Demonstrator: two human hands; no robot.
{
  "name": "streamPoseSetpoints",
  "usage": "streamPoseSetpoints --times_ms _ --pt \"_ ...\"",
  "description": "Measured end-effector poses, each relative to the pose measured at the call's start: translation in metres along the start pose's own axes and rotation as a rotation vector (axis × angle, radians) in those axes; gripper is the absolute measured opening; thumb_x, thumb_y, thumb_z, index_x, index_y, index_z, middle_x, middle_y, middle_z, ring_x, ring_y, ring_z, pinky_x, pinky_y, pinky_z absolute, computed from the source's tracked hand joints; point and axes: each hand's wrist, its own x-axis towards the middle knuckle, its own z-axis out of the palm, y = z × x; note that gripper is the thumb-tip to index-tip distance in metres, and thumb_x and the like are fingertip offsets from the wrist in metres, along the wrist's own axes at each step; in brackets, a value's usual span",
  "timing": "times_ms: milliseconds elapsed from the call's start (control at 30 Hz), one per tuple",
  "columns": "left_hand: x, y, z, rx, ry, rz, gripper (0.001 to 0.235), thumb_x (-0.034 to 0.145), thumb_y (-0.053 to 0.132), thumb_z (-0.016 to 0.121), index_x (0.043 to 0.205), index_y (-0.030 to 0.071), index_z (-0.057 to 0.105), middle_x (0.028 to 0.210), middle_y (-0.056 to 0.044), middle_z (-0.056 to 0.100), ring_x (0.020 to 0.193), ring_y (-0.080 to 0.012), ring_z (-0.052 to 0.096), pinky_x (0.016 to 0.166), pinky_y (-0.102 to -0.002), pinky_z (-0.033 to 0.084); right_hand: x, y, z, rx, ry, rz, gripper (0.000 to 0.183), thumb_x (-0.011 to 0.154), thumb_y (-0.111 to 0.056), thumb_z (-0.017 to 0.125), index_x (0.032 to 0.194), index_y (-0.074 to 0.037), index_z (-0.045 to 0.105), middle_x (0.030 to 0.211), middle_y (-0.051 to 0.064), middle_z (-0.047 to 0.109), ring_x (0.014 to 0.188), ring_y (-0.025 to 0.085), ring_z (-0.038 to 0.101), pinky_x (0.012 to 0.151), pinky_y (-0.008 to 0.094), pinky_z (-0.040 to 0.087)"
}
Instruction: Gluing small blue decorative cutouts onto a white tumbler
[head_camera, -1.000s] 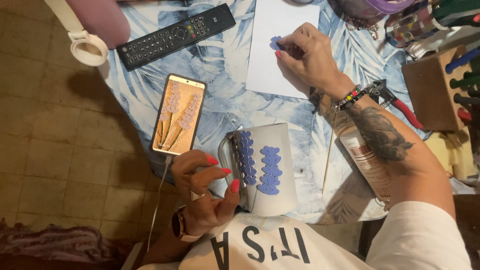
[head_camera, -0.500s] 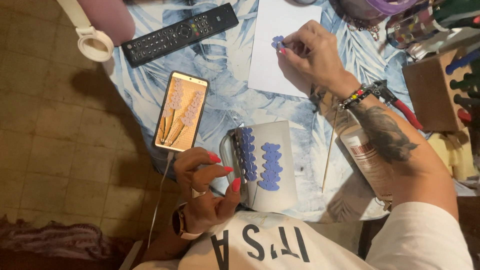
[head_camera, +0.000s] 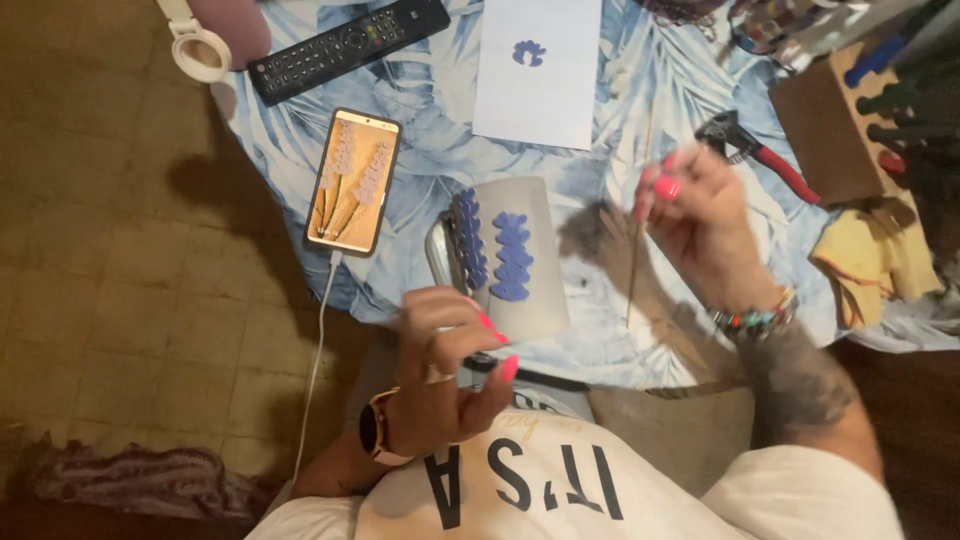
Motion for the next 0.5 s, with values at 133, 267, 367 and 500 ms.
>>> streamPoseSetpoints --times_ms 133,267,367,500 --pt "-0.007 0.024 0.017 -0.113 -0.188 0.015 0.015 0.077 0.014 0.054 0.081 0.000 0.049 0.080 -0.013 0.052 0.072 -0.0222 0.052 0.067 -0.033 0.046 -0.061 0.021 0.003 -0.214 0.009 -0.125 0.013 0.078 0.001 0.056 0.084 -0.006 0.047 0.074 0.006 0.057 0.065 0.013 0.058 0.059 0.021 0.051" --pt "-0.012 0.047 0.031 -0.071 -0.287 -0.086 0.028 0.074 0.024 0.066 0.090 0.004 0.055 0.078 -0.005 0.061 0.055 -0.0159 0.056 0.061 -0.026 0.044 -0.116 0.005 0.035 -0.859 -0.061 -0.716 0.027 0.075 -0.003 0.061 0.097 -0.002 0.044 0.077 0.011 0.061 0.074 0.021 0.061 0.069 0.027 0.051" --pt "-0.013 0.058 0.038 -0.248 -0.400 -0.225 0.021 0.076 0.021 0.061 0.087 0.003 0.059 0.080 -0.009 0.062 0.053 -0.0153 0.058 0.054 -0.022 0.051 -0.139 0.010 0.010 -1.111 -0.276 -0.788 0.030 0.076 -0.005 0.061 0.104 -0.006 0.051 0.108 0.013 0.052 0.089 0.026 0.056 0.079 0.033 0.049" --pt "-0.024 0.061 0.048 -0.257 -0.359 -0.207 0.018 0.075 0.017 0.063 0.088 0.005 0.062 0.082 -0.008 0.065 0.071 -0.0160 0.062 0.065 -0.024 0.048 -0.142 -0.006 0.021 -1.070 -0.325 -1.093 0.041 0.080 0.003 0.057 0.111 -0.004 0.032 0.103 0.014 0.055 0.102 0.029 0.056 0.079 0.043 0.053"
